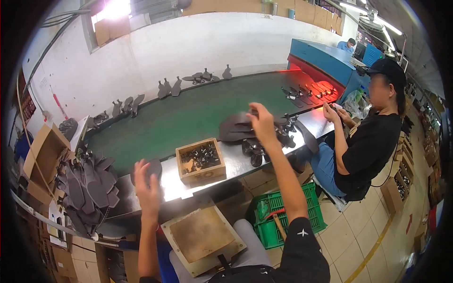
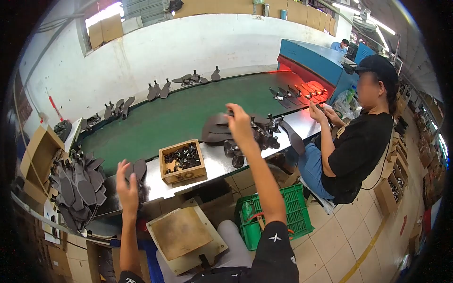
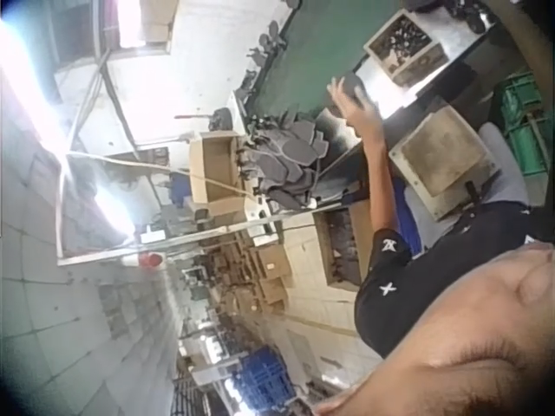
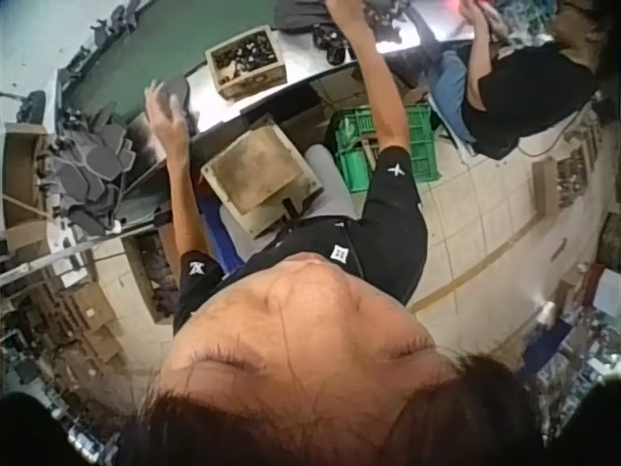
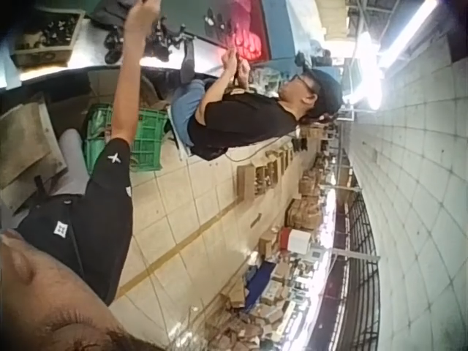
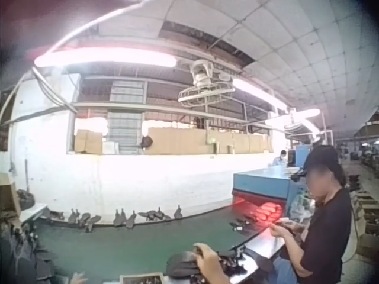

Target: Hammer decorative or structural studs/rivets into leather shoe components using a specialized mallet.

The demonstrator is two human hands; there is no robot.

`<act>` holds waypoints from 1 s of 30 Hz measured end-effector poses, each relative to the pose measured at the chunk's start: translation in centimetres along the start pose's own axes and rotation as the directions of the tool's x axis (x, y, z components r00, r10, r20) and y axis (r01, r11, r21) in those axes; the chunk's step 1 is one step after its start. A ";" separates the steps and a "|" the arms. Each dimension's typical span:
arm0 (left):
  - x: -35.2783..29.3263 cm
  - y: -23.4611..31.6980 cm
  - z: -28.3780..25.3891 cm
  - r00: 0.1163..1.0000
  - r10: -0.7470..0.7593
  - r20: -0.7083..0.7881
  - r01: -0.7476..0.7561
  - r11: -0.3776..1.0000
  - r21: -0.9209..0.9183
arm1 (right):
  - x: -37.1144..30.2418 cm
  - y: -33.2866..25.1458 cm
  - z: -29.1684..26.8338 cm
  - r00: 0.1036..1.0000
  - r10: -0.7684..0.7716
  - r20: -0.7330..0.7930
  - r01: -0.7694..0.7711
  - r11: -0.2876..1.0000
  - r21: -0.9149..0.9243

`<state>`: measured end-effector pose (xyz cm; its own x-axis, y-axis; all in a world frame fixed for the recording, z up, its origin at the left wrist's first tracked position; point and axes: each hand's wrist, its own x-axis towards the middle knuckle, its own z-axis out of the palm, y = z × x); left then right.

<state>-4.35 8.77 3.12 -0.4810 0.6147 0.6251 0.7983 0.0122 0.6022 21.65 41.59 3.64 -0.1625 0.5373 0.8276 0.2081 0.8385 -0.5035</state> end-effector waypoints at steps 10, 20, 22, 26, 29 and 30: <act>3.2 10.2 1.5 0.883 0.370 0.289 -0.464 0.783 0.414 | -4.7 -18.7 -1.5 0.920 0.057 0.387 -0.297 0.746 0.596; 2.9 -7.7 -4.9 0.656 -0.133 0.743 -0.299 0.858 0.418 | -4.7 6.1 -7.6 0.875 0.460 -0.155 -0.470 0.723 -0.507; 2.6 -8.8 -5.0 0.545 -0.281 0.790 -0.076 0.922 0.380 | -5.4 11.2 -9.8 0.921 0.389 0.021 -0.294 0.729 -0.619; 2.1 -8.7 -3.6 0.679 -0.130 0.722 -0.160 0.934 0.318 | -6.0 16.7 -11.6 0.936 0.262 0.236 -0.095 0.832 -0.546; 1.0 -7.3 -6.4 0.719 -0.157 0.677 -0.132 0.925 0.356 | -3.4 13.1 -8.9 0.590 0.660 0.464 -0.630 0.736 -0.246; 0.9 -6.5 -6.3 0.725 -0.136 0.676 -0.138 0.932 0.336 | -2.7 12.9 -9.4 0.594 0.660 0.460 -0.624 0.739 -0.254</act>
<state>-12.26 4.26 2.96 -0.2122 0.9766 0.0356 0.9320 0.1913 0.3080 33.80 50.11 -2.75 -0.4024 0.9144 0.0453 0.5002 0.2610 -0.8257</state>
